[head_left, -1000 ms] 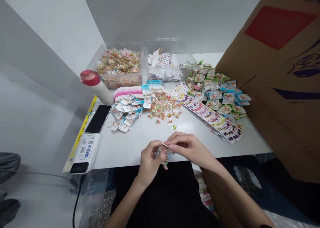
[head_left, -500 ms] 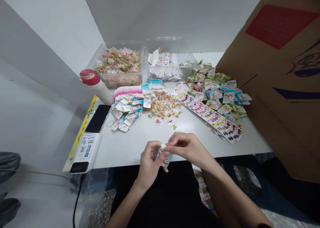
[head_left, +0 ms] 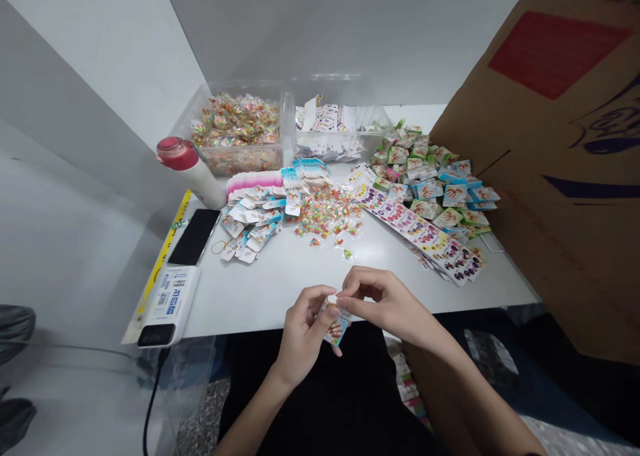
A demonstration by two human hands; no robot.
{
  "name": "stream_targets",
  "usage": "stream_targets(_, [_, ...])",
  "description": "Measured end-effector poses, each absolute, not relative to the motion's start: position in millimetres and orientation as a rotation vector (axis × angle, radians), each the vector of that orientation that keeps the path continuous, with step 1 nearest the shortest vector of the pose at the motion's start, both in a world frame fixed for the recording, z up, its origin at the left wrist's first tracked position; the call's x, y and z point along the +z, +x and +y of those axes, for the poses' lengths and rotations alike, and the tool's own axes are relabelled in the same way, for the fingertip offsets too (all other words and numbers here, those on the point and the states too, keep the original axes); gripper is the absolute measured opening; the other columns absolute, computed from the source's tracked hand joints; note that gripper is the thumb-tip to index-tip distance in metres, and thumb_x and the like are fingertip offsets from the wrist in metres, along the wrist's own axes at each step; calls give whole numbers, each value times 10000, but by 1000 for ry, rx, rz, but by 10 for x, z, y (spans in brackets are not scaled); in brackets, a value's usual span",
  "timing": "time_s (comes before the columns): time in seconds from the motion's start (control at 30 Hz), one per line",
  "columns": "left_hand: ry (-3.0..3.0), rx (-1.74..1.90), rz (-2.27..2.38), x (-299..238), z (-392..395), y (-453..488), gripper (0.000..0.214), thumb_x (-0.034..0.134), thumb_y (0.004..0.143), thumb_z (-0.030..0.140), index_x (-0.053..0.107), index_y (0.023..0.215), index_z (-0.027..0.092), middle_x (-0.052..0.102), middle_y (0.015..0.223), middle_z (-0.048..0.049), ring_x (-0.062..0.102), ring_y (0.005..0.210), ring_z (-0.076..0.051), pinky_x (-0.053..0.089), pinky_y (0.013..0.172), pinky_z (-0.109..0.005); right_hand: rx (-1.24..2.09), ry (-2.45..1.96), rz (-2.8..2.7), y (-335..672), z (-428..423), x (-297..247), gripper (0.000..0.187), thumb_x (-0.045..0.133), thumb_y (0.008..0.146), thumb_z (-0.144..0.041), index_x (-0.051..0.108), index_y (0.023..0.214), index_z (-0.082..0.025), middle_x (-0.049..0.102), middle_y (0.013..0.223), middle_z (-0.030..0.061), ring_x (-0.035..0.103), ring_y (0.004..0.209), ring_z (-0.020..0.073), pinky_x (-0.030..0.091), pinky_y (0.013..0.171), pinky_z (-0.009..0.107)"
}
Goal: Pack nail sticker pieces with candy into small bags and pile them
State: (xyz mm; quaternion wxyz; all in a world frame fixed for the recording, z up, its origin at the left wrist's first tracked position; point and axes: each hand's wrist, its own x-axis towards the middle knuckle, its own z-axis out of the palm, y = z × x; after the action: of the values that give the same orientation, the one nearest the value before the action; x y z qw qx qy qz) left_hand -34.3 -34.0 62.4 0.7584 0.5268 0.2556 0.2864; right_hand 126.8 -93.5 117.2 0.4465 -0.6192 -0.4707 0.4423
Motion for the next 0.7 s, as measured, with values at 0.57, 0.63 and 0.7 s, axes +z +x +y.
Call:
stream_targets(0.57, [1199,831,532,633,-334,-342,52,568,914,230,562,965,234,534,857,35,629,577,-90,565,363,-195,999,-1373,-1144,1130,-1096,1080,290,694,838,-234,708,1118,-309,645,974,30,592,837,140,482,789,288])
stream_targets(0.63, [1204,796,525,665,-312,-344,35,565,917,233,562,952,234,520,823,39,614,586,-86,570,382,-190,970,-1382,-1154,1129,-1089,1058,271,695,838,-230,721,1099,-296,654,944,34,593,834,144,479,781,287])
stream_targets(0.7, [1167,711,492,715,-264,-365,68,560,923,271,560,988,249,525,829,36,611,625,-87,592,441,-200,963,-1391,-1124,1150,-1081,1034,248,694,837,-236,733,1078,-285,647,890,32,593,812,144,473,764,285])
